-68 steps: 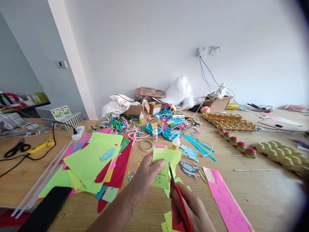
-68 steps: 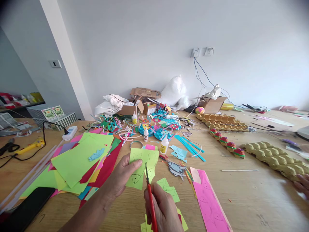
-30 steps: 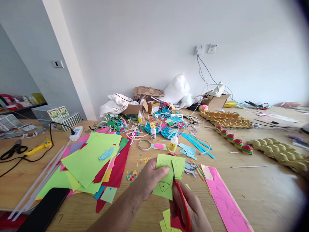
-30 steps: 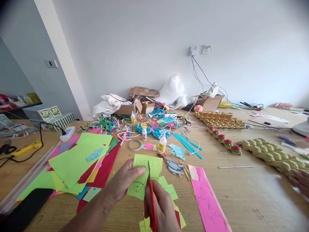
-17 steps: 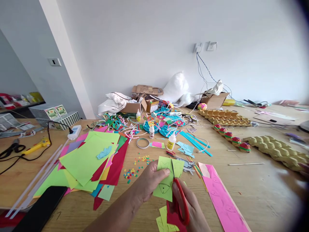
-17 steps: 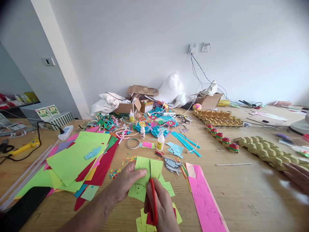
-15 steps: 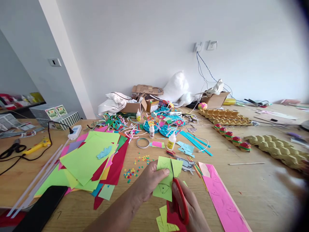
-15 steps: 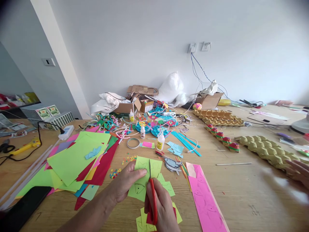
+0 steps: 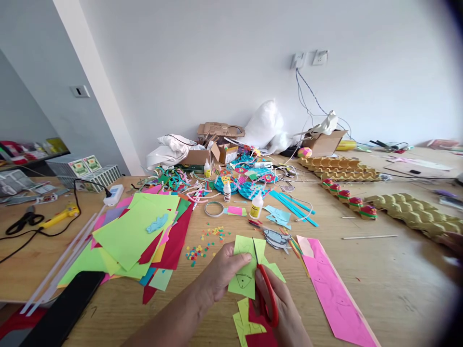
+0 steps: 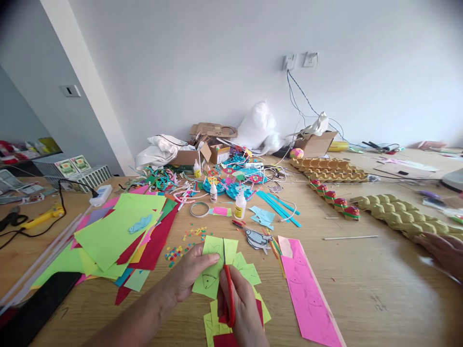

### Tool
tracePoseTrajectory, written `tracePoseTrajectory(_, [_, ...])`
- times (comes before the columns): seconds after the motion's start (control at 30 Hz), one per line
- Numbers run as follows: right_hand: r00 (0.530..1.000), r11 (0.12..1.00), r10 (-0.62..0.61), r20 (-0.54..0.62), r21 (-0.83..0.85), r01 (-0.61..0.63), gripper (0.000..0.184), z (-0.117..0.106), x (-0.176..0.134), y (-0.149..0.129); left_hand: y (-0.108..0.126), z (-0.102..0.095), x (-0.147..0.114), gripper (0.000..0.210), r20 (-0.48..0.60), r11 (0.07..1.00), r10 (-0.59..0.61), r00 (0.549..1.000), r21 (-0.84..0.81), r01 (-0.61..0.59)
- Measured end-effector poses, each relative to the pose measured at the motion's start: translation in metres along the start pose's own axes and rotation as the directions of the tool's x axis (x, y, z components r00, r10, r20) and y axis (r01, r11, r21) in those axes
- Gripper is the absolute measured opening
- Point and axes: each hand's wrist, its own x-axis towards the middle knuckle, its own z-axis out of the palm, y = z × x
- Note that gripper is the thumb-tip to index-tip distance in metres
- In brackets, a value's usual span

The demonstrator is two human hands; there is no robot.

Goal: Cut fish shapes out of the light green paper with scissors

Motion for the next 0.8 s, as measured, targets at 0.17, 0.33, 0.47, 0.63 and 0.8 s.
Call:
tracePoseTrajectory(0.17, [0.998,0.993,-0.033,0.061,0.111,0.026,0.047,-0.002,0.003,0.011,-0.01,-0.005,0.0,0.028,-0.033,0.999,-0.034,0.999,-0.001,0.034])
tracePoseTrajectory(0.33, [0.985,0.998,0.028,0.172,0.055,-0.037,0.044,-0.022,0.008,0.005,-0.017,-0.021,-0.002,0.033,-0.031,0.997,-0.053,0.998,0.054,0.054])
tracePoseTrajectory(0.47, [0.978,0.994,-0.018,0.207,-0.1,0.04,0.042,-0.046,0.018,-0.017,-0.027,-0.039,0.0,0.042,0.0,0.977,-0.068,0.998,0.203,0.067])
tracePoseTrajectory(0.63, [0.983,0.802,-0.119,0.141,-0.569,0.178,0.047,-0.062,0.049,-0.041,-0.038,-0.05,0.002,0.032,-0.013,0.8,-0.079,0.997,0.596,0.071])
tracePoseTrajectory(0.8, [0.987,0.585,-0.161,0.017,-0.803,0.11,0.021,-0.062,0.091,-0.025,-0.039,-0.053,-0.005,0.042,0.091,0.567,0.076,0.993,0.815,-0.118])
